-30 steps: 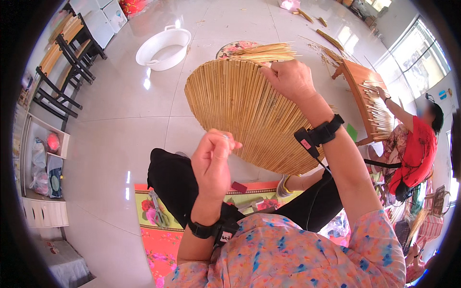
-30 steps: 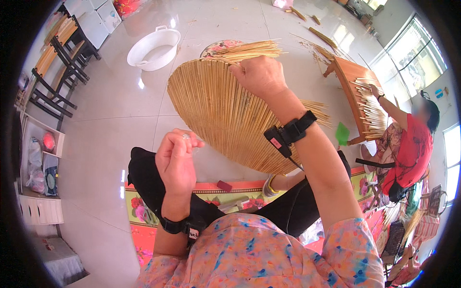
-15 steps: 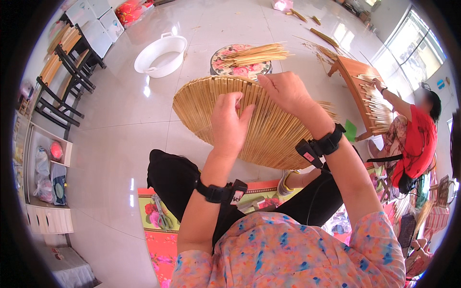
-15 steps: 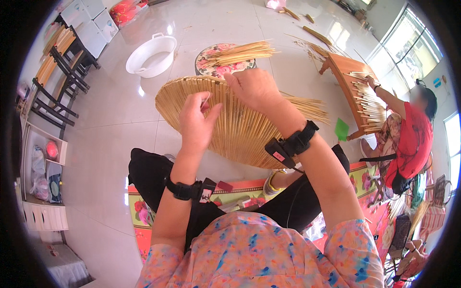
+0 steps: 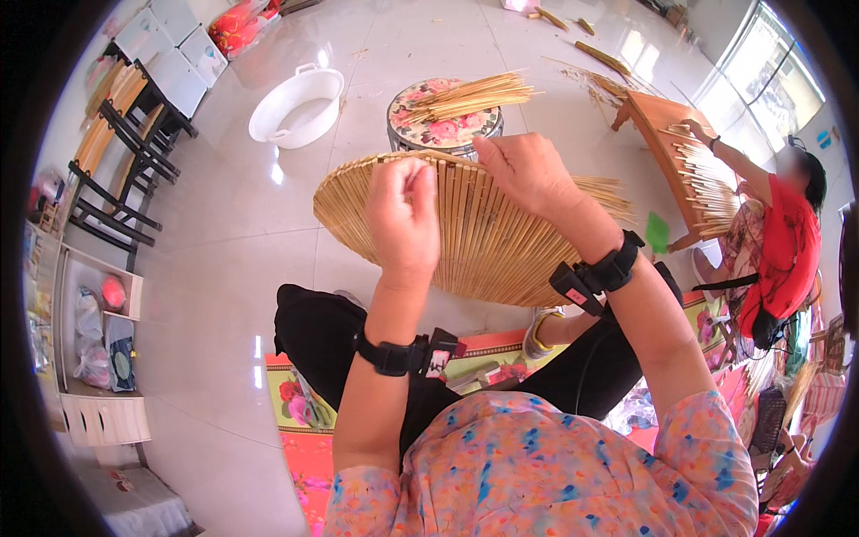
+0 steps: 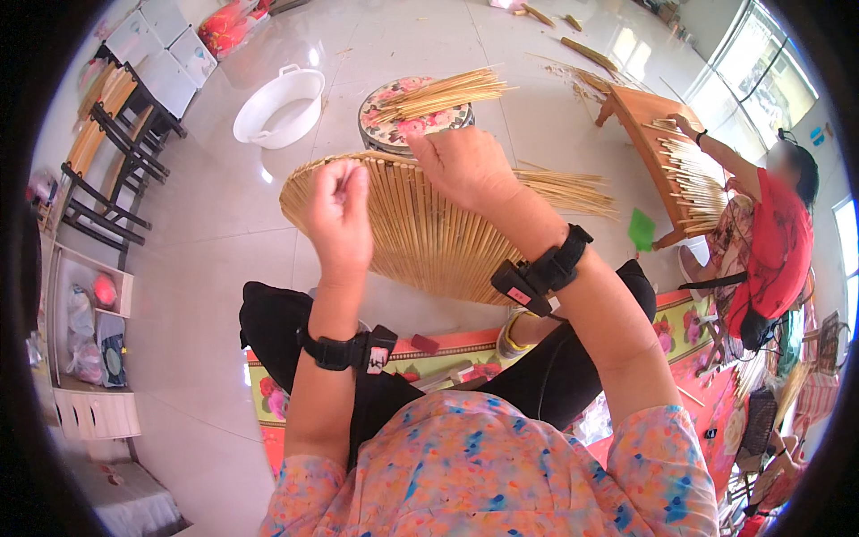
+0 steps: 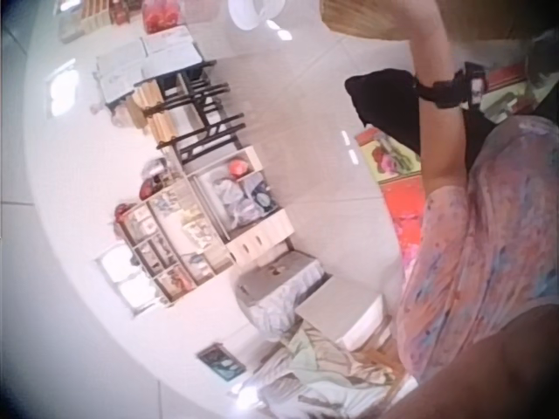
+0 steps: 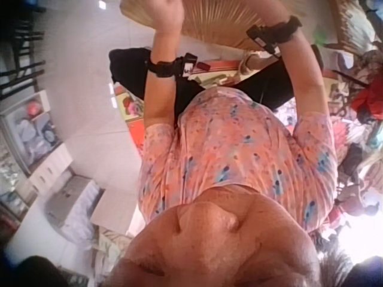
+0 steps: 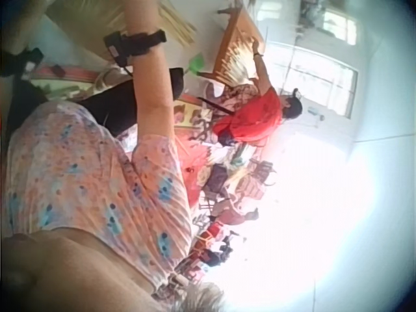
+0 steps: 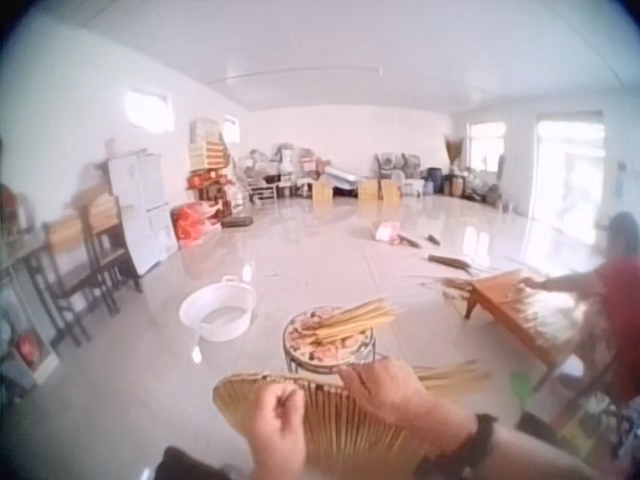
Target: The person assembles a bamboo fan by threading a white string through holes in the bamboo slats, pulling the string tight, and knotting it by hand. Using scissors, the person trims the excess string and then aligns a decorative wooden bead trim along the edge of the fan.
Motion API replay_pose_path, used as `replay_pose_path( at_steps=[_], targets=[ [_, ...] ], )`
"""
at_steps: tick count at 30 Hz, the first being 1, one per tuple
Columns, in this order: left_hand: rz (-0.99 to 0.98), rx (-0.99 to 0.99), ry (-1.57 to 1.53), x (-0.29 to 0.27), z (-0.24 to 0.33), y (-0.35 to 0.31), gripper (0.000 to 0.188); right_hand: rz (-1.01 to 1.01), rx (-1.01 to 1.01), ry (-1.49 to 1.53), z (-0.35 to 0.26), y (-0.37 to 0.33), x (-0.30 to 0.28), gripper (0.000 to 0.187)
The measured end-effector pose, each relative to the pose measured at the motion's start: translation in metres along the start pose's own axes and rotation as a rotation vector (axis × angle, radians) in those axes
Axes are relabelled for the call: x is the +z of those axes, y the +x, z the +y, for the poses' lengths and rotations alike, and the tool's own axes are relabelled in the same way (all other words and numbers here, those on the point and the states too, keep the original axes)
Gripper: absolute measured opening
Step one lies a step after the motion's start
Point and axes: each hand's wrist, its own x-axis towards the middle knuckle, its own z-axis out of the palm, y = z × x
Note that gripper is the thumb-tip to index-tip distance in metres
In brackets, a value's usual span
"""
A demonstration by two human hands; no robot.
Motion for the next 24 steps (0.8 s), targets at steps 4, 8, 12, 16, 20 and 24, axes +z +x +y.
replay_pose_path(
  at_steps=[4, 8, 12, 16, 20, 24],
  targets=[
    [-0.082, -0.058, 0.093, -0.017, -0.002, 0.001, 0.031, 0.012, -0.017, 0.034, 0.003, 0.001, 0.000, 0.042],
    [-0.293, -0.062, 0.208, -0.020, -0.002, 0.009, 0.048, -0.088, -0.110, 0.050, -0.003, -0.005, -0.005, 0.035],
    [-0.342, -0.164, 0.165, -0.028, 0.001, 0.015, 0.046, -0.174, -0.216, 0.081, -0.002, -0.011, -0.010, 0.032],
    [-0.288, -0.174, 0.149, -0.034, -0.005, 0.019, 0.044, -0.234, -0.203, 0.092, 0.013, -0.022, -0.014, 0.037],
    [-0.305, -0.192, 0.174, -0.037, -0.010, 0.023, 0.043, -0.179, -0.163, 0.057, 0.018, -0.029, -0.006, 0.031],
    [-0.348, -0.217, 0.150, -0.046, -0.003, 0.024, 0.041, -0.086, -0.143, 0.030, 0.006, -0.042, -0.003, 0.028]
  ],
)
